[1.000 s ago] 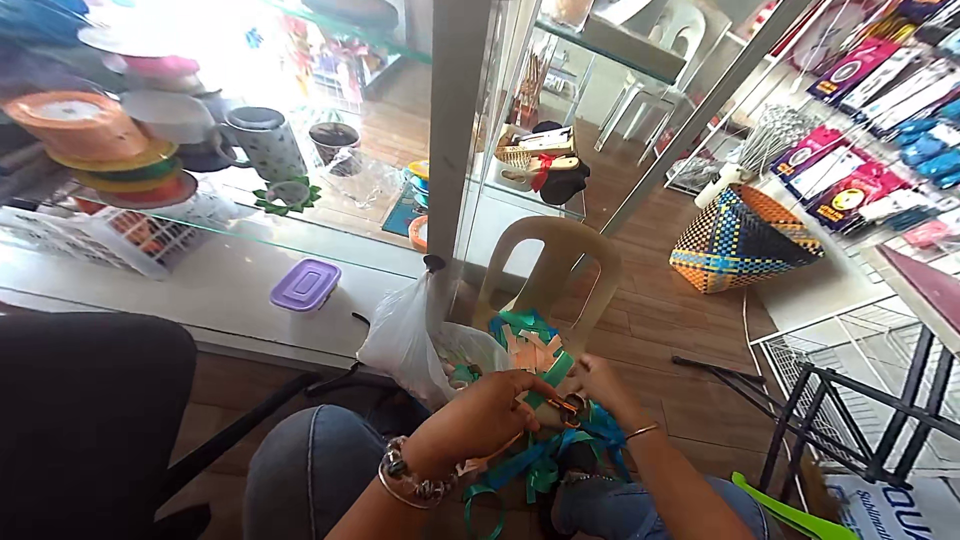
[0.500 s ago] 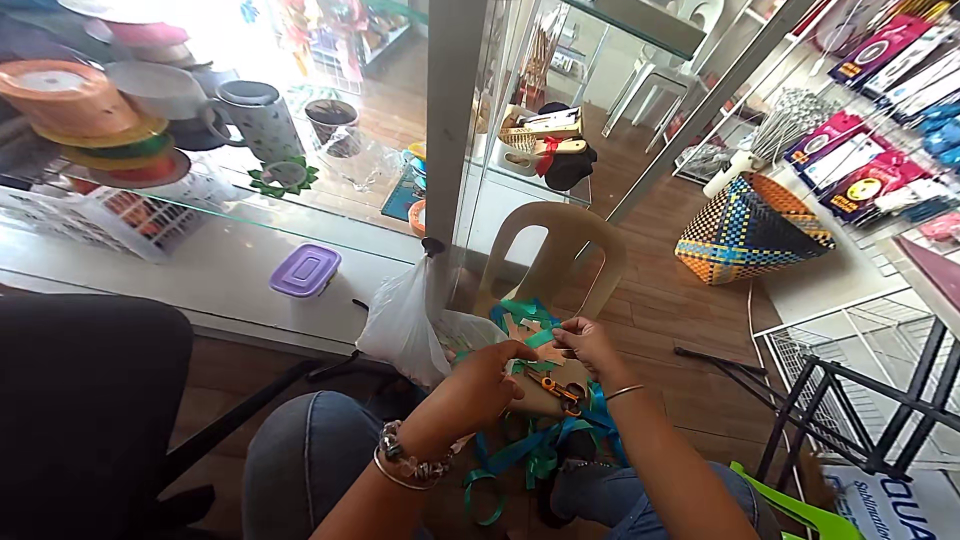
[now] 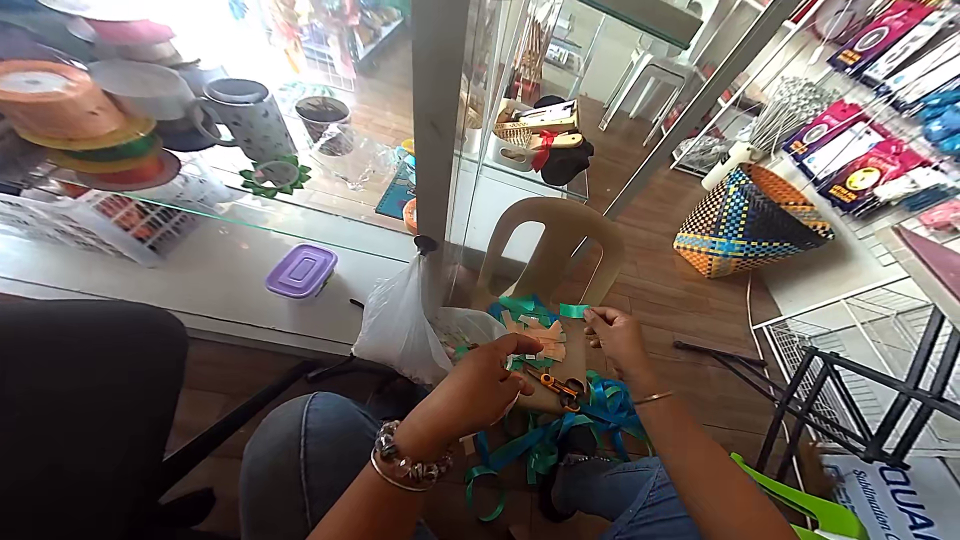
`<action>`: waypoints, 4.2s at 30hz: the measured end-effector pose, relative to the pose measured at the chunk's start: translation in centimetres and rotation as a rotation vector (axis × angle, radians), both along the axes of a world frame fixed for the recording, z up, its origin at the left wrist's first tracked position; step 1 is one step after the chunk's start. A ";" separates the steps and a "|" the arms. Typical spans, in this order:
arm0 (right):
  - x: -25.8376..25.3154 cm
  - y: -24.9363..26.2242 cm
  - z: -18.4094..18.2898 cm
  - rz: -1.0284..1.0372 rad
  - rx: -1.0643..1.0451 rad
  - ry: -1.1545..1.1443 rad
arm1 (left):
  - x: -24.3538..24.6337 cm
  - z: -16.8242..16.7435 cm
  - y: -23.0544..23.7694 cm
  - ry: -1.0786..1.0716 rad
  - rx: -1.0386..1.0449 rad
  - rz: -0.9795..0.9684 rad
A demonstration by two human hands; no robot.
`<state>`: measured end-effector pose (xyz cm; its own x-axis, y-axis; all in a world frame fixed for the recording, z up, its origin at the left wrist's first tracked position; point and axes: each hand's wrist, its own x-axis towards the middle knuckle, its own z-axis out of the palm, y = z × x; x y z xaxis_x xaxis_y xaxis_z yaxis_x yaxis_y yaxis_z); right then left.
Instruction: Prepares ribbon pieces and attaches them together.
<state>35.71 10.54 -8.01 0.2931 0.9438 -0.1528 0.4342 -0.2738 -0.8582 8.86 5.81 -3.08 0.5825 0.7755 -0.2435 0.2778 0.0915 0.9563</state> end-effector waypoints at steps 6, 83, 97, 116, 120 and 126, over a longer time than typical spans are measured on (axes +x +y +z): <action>-2.8 -7.7 3.7 0.313 0.185 0.065 | 1.9 -1.2 -1.1 -0.201 0.060 -0.024; -2.3 -9.7 3.3 0.263 0.116 0.269 | 4.4 -2.8 -2.1 0.166 0.057 -0.140; -3.0 -9.8 3.4 0.168 0.137 0.437 | 4.3 -2.8 -2.0 0.105 -0.006 -0.135; -2.5 -9.6 3.3 0.151 0.141 0.386 | 4.0 -2.9 -2.1 -0.154 -0.228 -0.119; -2.5 -9.5 3.3 0.153 0.147 0.383 | 4.1 -2.9 -2.0 -0.120 -0.228 -0.131; -2.3 -9.4 3.4 0.149 0.149 0.386 | 4.2 -2.9 -2.0 -0.117 -0.215 -0.092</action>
<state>33.37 1.12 -4.64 0.1006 0.9914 -0.0835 0.0996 -0.0935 -0.9906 13.08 3.79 -6.03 0.6818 0.6558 -0.3241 0.1834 0.2756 0.9436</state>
